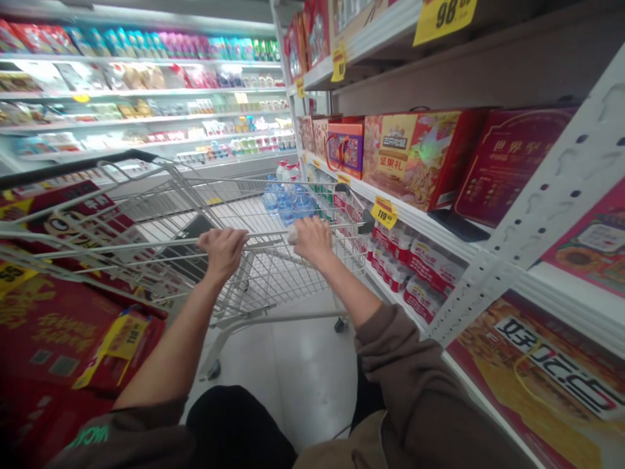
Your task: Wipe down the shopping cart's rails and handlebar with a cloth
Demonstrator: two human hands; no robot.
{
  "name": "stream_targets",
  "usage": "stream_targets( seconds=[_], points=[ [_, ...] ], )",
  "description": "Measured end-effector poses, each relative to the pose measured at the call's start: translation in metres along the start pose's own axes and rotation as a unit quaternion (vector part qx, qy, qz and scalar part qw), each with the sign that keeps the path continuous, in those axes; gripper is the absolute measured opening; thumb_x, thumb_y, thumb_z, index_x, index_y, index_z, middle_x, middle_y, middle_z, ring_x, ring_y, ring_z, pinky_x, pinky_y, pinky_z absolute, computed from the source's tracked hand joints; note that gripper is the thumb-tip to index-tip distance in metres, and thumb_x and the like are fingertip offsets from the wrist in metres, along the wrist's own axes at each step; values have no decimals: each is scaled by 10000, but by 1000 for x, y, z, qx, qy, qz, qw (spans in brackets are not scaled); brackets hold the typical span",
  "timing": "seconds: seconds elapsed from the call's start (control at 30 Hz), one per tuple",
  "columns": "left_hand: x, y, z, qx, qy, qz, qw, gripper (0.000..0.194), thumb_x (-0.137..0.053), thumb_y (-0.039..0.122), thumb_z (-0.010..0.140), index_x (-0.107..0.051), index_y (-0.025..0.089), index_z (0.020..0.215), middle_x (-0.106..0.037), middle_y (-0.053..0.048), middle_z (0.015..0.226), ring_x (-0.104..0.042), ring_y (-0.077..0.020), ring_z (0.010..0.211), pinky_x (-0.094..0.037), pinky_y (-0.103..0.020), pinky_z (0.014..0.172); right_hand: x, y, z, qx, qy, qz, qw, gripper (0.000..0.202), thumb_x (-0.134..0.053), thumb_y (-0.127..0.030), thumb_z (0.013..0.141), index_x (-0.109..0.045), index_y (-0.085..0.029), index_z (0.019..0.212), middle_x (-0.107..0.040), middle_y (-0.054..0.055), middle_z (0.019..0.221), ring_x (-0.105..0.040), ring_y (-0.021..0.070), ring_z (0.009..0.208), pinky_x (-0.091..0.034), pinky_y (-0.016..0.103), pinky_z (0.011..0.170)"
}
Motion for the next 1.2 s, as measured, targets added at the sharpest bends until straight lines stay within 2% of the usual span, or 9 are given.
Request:
stream_targets(
  seconds=[0.23,0.5,0.63,0.77,0.87,0.93,1.03,1.1,1.2],
  points=[
    [6,7,-9,18,5,-3,1000,504,-285,557,1020,-702,273,1039,-638,-66,934,-458,-287,1015,-172,-472,975,15,100,-6,-121,-66,-92,986,247,-589,-242,823,-719,-163,1018,-751,145,1057,-654,294,1060,-477,385,906],
    [12,11,-13,35,-1,-24,999,400,-360,480,1022,-705,281,1061,-633,-84,980,-483,-298,1069,-204,-547,1066,29,65,-14,-60,134,42,988,569,-538,-113,751,-455,-68,1313,-511,207,1363,-485,290,1270,-458,417,1046],
    [8,54,-35,14,53,-151,987,524,-406,615,976,-609,260,1304,-547,-143,1288,-438,-310,1278,-201,-538,1187,25,36,-29,16,139,138,981,445,-550,-159,761,-484,-140,1200,-460,199,1385,-455,281,1326,-442,425,1094],
    [-15,117,-62,2,-22,-471,882,731,-175,731,961,-432,253,1451,-502,-145,1397,-465,-280,1341,-368,-465,1156,10,3,-55,103,88,193,972,379,-620,-199,718,-512,-182,1081,-376,222,1517,-344,352,1450,-356,537,1156],
    [-31,140,-69,75,-27,-616,784,710,-79,715,965,-413,293,1428,-556,-105,1329,-552,-250,1255,-449,-426,1088,0,-9,-68,179,31,224,957,454,-633,-227,732,-474,-186,1156,-338,227,1580,-294,371,1496,-323,590,1161],
    [-35,146,-67,77,-38,-638,765,710,-54,700,971,-456,288,1386,-561,-102,1302,-562,-245,1233,-466,-425,1070,-2,-4,-69,211,12,271,939,558,-617,-244,781,-386,-171,1283,-380,246,1551,-391,314,1453,-405,516,1116],
    [-24,134,-56,47,-26,-522,851,722,-132,727,965,-537,268,1348,-484,-121,1360,-470,-260,1324,-397,-446,1143,7,22,-56,177,20,287,941,608,-605,-255,834,-323,-165,1365,-492,215,1468,-539,248,1305,-490,403,1018],
    [-8,109,-45,57,11,-377,925,678,-199,708,976,-531,283,1387,-453,-122,1372,-413,-268,1355,-331,-477,1179,18,52,-41,65,67,207,974,479,-572,-246,875,-425,-179,1326,-569,171,1396,-560,259,1231,-480,413,1016],
    [22,58,-29,75,59,-175,980,524,-335,581,1009,-570,267,1356,-535,-137,1302,-444,-304,1278,-287,-543,1140,33,96,-22,-143,139,33,979,298,-545,-292,935,-594,-182,1208,-607,153,1340,-525,321,1195,-464,466,993]
  ],
)
Point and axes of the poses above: each hand's wrist, its own z-axis towards the middle knuckle, its own x-axis out of the back of the hand, y = z × x, the point moved 3 cm from there along z, towards the middle knuckle
